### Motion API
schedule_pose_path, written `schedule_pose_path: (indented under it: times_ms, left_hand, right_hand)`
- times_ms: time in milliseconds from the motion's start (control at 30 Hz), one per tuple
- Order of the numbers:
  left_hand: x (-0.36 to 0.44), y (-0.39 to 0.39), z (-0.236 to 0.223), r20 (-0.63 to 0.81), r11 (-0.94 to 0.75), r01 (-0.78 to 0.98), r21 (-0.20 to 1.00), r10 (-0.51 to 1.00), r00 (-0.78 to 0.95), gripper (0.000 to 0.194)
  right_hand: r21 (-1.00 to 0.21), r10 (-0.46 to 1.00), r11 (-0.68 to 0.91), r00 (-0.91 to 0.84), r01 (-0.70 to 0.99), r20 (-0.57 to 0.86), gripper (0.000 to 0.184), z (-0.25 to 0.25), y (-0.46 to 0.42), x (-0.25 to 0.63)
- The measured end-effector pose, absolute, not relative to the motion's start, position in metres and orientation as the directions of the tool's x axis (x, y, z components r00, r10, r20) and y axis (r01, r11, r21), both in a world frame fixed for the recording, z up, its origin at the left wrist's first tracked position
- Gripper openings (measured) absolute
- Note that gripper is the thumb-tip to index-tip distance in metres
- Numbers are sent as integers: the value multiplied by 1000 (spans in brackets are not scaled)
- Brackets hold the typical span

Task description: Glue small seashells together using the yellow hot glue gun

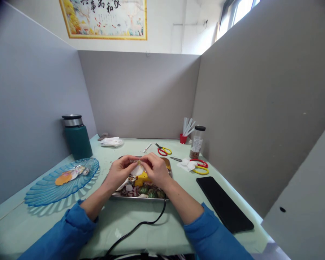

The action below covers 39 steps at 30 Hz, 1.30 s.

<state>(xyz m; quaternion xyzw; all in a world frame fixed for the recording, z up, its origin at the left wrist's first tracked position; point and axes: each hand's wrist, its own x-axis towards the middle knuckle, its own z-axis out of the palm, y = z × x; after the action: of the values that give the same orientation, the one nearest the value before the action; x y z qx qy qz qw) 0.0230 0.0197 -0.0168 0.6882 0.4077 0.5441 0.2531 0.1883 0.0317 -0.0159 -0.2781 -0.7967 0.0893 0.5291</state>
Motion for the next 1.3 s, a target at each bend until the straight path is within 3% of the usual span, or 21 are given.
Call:
schedule_pose_path:
  times_ms: [400,500,667,767,833,933,1000,1067,1200,1300]
  left_hand:
    - [26,19,-13,447,-449,49,892,893,44,27]
    - [26,17,-8,390,-389,-20,921,919,62,34]
    - [23,16,-5,254,-242,-113,964,961,111,27]
    - [18,19,-2,230,-224,-66,972,966,120,28]
    - [6,22,4,289,-294,67,953,954,79,27]
    - [-32,24,19,448,-386,434,814,893,-47,24]
    - [-69,22,30,502,-296,708,641,859,-96,25]
    - [-106,17,38,495,-97,873,477,851,-176,27]
    - [-157,8,38,353,236,932,277,877,-327,27]
    - [-164,8,30,317,326,930,167,876,-364,34]
  right_hand:
    - [-490,606,775,-250,399,755,14,-19,34,187]
    - [-526,632,758,-234,387,739,18,-21,36,187]
    - [-558,647,752,-233,350,726,18,-21,35,187]
    - [-564,650,752,-250,341,717,17,-21,35,187]
    - [-564,652,751,-251,342,716,18,-21,36,188]
    - [-555,648,753,-251,352,719,18,-21,36,188]
    - [-543,642,756,-255,366,723,19,-20,35,188]
    - [-523,636,759,-264,388,725,19,-19,33,188]
    - [-484,616,770,-286,415,734,19,-18,31,188]
    - [-476,604,778,-281,409,746,21,-17,32,188]
